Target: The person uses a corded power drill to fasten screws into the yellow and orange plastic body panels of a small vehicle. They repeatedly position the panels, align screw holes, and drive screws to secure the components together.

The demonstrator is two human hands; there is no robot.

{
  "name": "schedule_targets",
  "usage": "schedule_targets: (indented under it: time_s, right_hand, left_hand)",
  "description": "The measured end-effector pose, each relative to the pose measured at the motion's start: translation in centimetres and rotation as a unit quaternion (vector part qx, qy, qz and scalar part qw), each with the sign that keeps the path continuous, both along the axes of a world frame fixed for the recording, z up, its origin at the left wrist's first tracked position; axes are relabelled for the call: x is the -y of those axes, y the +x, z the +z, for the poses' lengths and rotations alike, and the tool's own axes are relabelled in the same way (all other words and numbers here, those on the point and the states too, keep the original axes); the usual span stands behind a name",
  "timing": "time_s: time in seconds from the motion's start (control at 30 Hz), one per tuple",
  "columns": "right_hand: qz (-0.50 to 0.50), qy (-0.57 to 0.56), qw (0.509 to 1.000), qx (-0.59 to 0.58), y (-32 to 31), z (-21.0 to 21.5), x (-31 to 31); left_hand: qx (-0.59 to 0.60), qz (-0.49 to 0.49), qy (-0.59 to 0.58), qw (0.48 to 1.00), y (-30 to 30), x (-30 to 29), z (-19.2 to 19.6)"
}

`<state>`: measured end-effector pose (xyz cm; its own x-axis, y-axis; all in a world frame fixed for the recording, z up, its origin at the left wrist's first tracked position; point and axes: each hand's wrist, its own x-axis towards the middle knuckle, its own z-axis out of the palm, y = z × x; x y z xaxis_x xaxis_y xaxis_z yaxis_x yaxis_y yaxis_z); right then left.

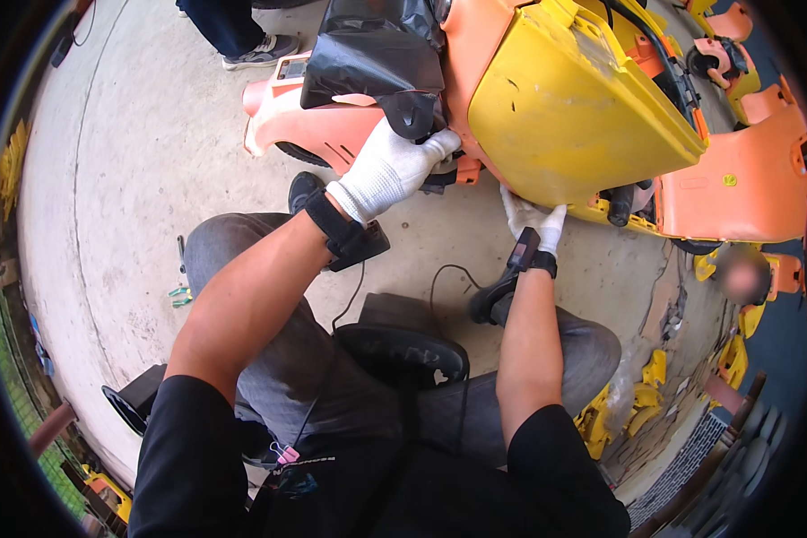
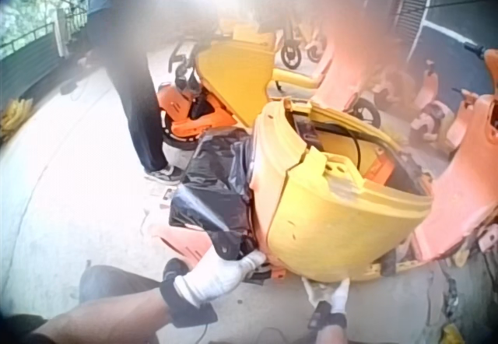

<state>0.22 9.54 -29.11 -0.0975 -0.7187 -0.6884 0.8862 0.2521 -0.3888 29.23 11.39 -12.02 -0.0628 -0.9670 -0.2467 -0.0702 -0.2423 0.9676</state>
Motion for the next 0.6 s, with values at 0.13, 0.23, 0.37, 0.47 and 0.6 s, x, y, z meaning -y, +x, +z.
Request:
schedule_targets:
  time_s: [0.13,0.23,0.37,0.47,0.6]
  right_hand:
    - [-0.004,0.033,0.999,-0.007,0.9,0.6,0.3]
    - [-0.022,0.038,0.999,-0.014,1.6,1.9,0.1]
    - [-0.034,0.041,0.998,-0.017,1.6,1.4,0.2]
    - [-0.041,0.056,0.997,-0.018,1.2,1.3,0.5]
    - [-0.047,0.060,0.997,-0.016,1.5,1.2,0.5]
  left_hand:
    - [0.008,0.015,-0.009,1.000,0.0,-0.1,-0.6]
    - [0.010,-0.003,0.012,1.000,0.2,0.0,-0.6]
    - [-0.007,0.002,0.034,0.999,0.2,-0.1,-1.3]
    - [-0.017,-0.001,0.059,0.998,0.0,0.0,-1.1]
    - [0.015,-0.001,0.056,0.998,-0.3,-0.4,-1.5]
